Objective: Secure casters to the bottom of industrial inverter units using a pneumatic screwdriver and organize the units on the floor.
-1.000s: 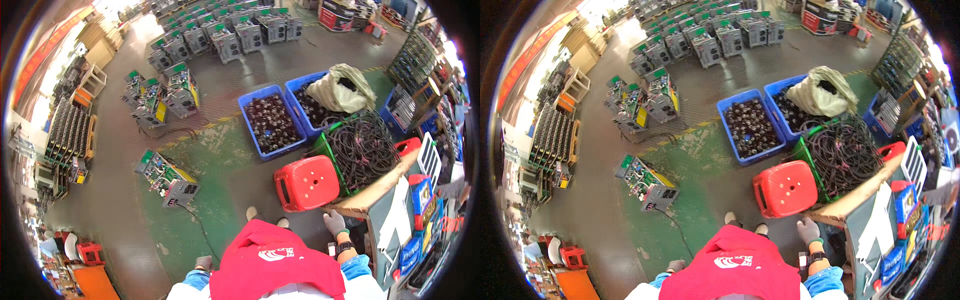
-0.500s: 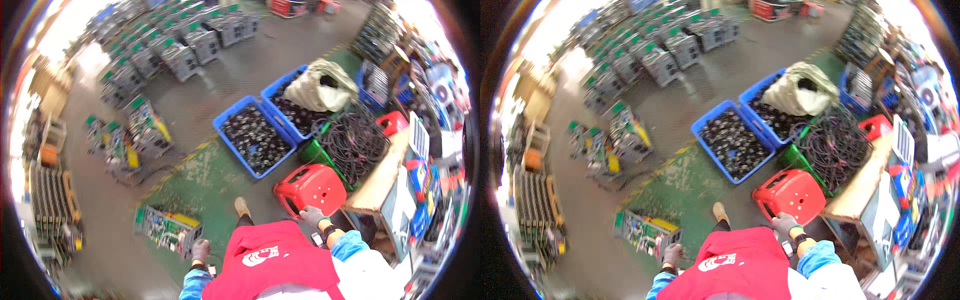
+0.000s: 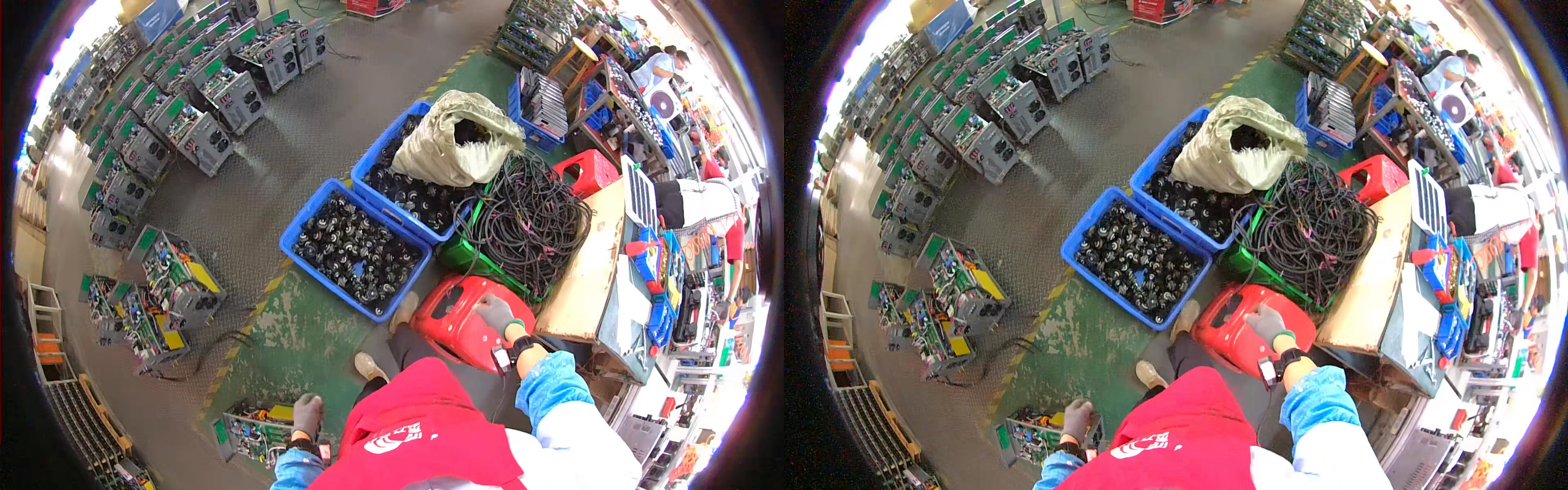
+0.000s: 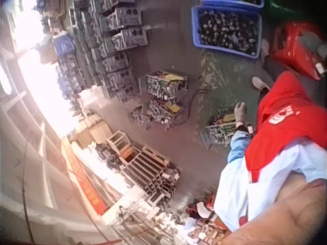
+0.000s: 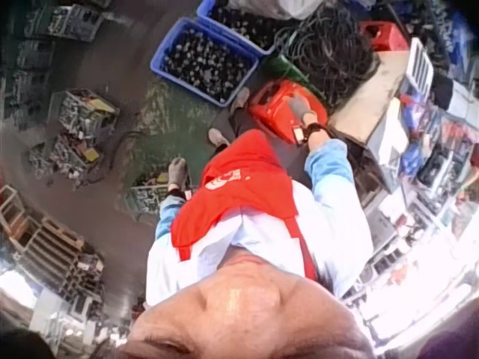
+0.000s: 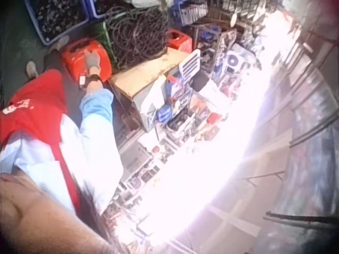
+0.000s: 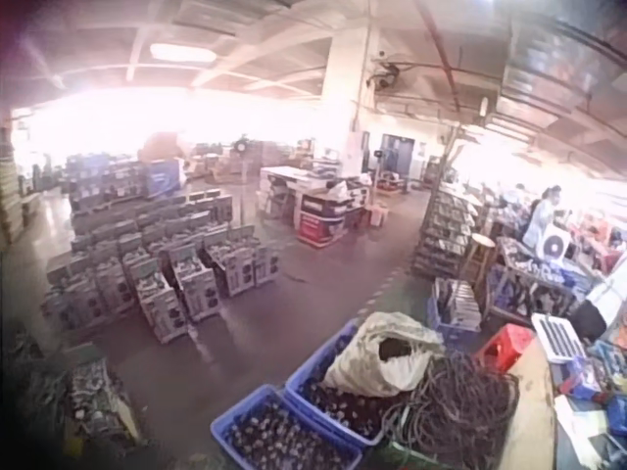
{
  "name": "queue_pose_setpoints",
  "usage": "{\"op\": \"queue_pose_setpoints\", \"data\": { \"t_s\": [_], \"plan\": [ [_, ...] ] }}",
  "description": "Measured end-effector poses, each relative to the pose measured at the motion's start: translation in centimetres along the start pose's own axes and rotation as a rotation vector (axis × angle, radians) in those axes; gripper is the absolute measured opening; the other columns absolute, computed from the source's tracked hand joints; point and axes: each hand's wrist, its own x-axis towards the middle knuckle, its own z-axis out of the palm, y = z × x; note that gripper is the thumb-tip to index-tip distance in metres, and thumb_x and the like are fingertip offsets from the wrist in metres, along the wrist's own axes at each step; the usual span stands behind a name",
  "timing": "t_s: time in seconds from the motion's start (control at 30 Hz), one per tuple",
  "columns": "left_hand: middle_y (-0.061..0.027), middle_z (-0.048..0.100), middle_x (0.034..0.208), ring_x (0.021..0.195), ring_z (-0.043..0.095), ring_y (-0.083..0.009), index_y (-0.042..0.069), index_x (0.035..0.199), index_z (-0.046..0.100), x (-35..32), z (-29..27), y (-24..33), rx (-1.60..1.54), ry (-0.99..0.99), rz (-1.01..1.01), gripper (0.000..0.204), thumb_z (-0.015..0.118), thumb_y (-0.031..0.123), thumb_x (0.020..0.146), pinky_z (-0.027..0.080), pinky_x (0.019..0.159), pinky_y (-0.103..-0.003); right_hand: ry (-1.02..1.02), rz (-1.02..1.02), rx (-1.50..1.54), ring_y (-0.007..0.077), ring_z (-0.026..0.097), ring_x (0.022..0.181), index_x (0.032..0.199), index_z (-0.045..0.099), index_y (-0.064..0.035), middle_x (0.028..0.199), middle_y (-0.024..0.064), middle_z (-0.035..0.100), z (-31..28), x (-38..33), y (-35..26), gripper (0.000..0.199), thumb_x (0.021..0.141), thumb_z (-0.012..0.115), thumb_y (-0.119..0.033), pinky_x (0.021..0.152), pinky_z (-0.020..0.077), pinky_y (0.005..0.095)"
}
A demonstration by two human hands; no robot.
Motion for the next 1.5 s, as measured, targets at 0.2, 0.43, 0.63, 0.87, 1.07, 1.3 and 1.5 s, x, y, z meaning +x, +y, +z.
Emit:
{"op": "queue_pose_setpoints", "data": {
  "t_s": [0.2,0.43,0.63,0.87,1.07,1.3,1.5],
  "plan": [
    [-0.0026,0.063,0.074,0.063,0.058,-0.0121,-0.001,0.098,0.068,2.0,4.7,6.3,0.213,-0.020,-0.102,0.025,0.058,0.018,0.086,0.046,0.056,-0.027,0.149,-0.214,0.034,0.0363,0.065,0.101,0.115,0.063,0.0008,0.102,0.0239,0.068,-1.8,15.9,-9.5,0.054,0.080,0.066,-0.040,0.091,0.0503,0.0410],
    [-0.0016,0.063,0.082,0.072,0.059,-0.0105,-0.002,0.104,0.066,8.5,13.1,14.8,0.138,0.046,-0.207,0.028,0.058,0.019,0.089,0.047,0.064,-0.026,0.015,-0.160,0.061,0.0382,0.062,0.109,0.128,0.057,-0.0016,0.115,0.0259,0.064,1.4,34.1,-16.0,0.063,0.078,0.066,-0.039,0.096,0.0473,0.0425],
    [-0.0042,0.066,0.097,0.082,0.059,-0.0092,-0.002,0.118,0.063,17.0,19.5,19.2,0.058,-0.114,-0.221,0.032,0.059,0.017,0.092,0.048,0.072,-0.024,0.022,-0.132,0.069,0.0397,0.056,0.116,0.132,0.054,-0.0039,0.123,0.0246,0.060,7.8,45.3,-18.8,0.064,0.077,0.066,-0.036,0.101,0.0438,0.0444],
    [-0.0074,0.066,0.097,0.085,0.064,-0.0142,-0.002,0.120,0.059,25.9,21.8,17.3,-0.015,-0.118,-0.322,0.029,0.057,0.014,0.095,0.052,0.077,-0.028,0.015,-0.098,-0.213,0.0371,0.052,0.124,0.142,0.044,-0.0111,0.136,0.0234,0.049,13.8,55.2,-23.0,0.073,0.079,0.067,-0.041,0.102,0.0445,0.0434],
    [-0.0035,0.064,0.092,0.079,0.059,-0.0094,-0.002,0.117,0.062,28.4,21.7,16.0,-0.056,-0.059,-0.376,0.028,0.059,0.014,0.093,0.049,0.071,-0.024,-0.101,-0.001,-0.327,0.0381,0.060,0.114,0.150,0.036,-0.0211,0.124,0.0238,0.062,16.3,59.3,-23.1,0.087,0.073,0.075,-0.035,0.101,0.0473,0.0440],
    [-0.0047,0.065,0.094,0.086,0.061,-0.0115,-0.003,0.121,0.059,31.1,22.8,17.4,-0.032,-0.131,-0.392,0.032,0.059,0.015,0.095,0.050,0.075,-0.026,-0.214,-0.180,-0.512,0.0328,0.058,0.120,0.147,0.043,-0.0192,0.129,0.0200,0.060,15.6,63.3,-23.6,0.077,0.075,0.064,-0.036,0.102,0.0451,0.0417],
    [-0.0045,0.065,0.096,0.089,0.060,-0.0118,-0.003,0.120,0.061,38.3,24.6,15.4,0.142,-0.242,-0.132,0.033,0.058,0.019,0.095,0.048,0.080,-0.027,-0.242,-0.172,-0.685,0.0418,0.052,0.124,0.148,0.039,-0.0294,0.138,0.0267,0.049,17.0,64.6,-22.1,0.079,0.075,0.067,-0.025,0.105,0.0436,0.0410]
  ]
}}
